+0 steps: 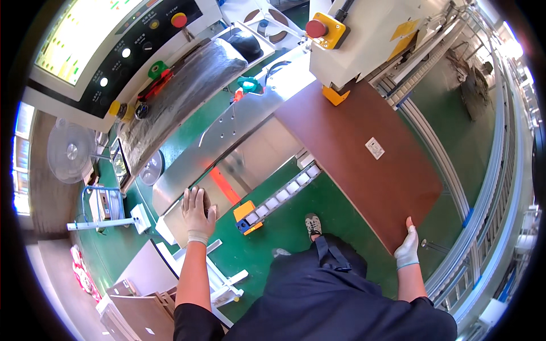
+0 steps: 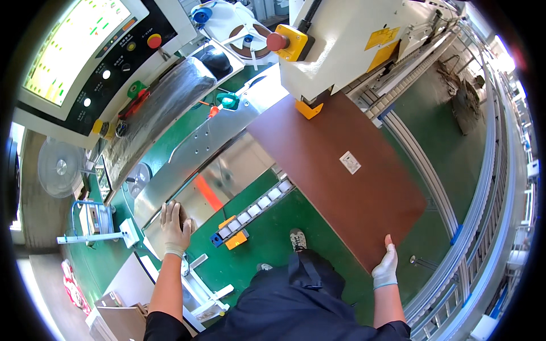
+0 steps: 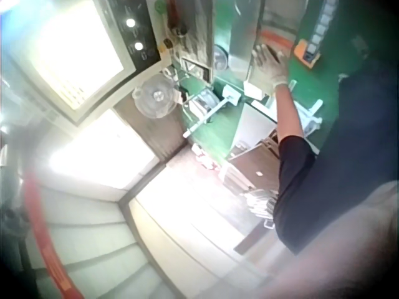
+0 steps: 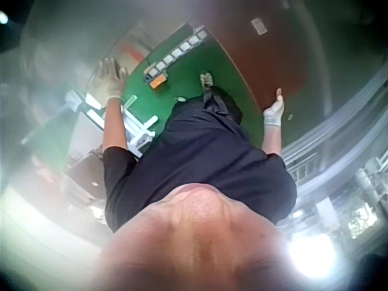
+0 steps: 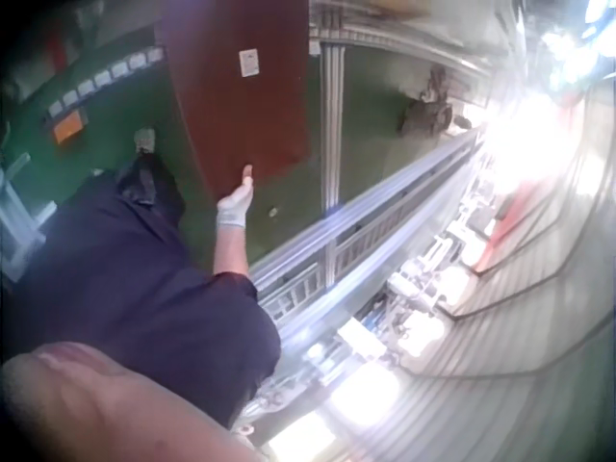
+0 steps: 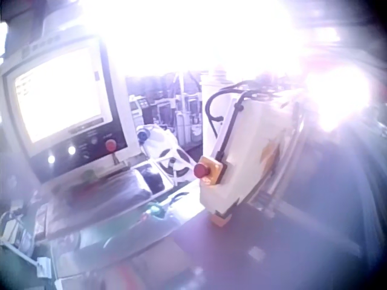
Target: The person measures the thickness of wooden boards using a dial caliper, operates a control panel on a wood-processing machine, and feeds a board onto the machine intake.
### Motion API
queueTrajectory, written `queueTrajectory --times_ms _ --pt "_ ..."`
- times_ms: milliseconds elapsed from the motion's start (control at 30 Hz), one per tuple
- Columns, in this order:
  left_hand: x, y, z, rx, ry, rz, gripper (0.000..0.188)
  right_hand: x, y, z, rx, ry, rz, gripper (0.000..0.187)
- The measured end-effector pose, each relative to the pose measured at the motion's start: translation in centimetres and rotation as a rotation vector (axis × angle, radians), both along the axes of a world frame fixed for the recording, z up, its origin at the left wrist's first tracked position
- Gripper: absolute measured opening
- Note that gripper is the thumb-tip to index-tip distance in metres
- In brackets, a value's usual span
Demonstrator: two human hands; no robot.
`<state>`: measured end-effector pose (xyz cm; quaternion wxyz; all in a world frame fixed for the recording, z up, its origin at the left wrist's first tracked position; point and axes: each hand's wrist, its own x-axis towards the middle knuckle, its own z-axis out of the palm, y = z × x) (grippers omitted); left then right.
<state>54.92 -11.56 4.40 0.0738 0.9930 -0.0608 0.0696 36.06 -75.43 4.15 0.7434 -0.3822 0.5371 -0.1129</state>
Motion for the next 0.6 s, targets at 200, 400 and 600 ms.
queueTrajectory --times_ms 200,400,600 --pt "-0.2 0.3 -0.6 0.005 -0.037 0.027 0.065 2.3 -7.4 -2.3 -0.144 -0.05 -0.051 0.049" --pt "0.2 0.1 -1.4 0.026 -0.037 0.137 0.063 2.0 -13.5 -6.2 -0.642 -0.093 0.171 0.047" --pt "-7.3 -5.7 -3.0 -0.043 0.194 0.43 0.069 5.2 -8.1 -0.4 -0.368 -0.064 0.149 0.052"
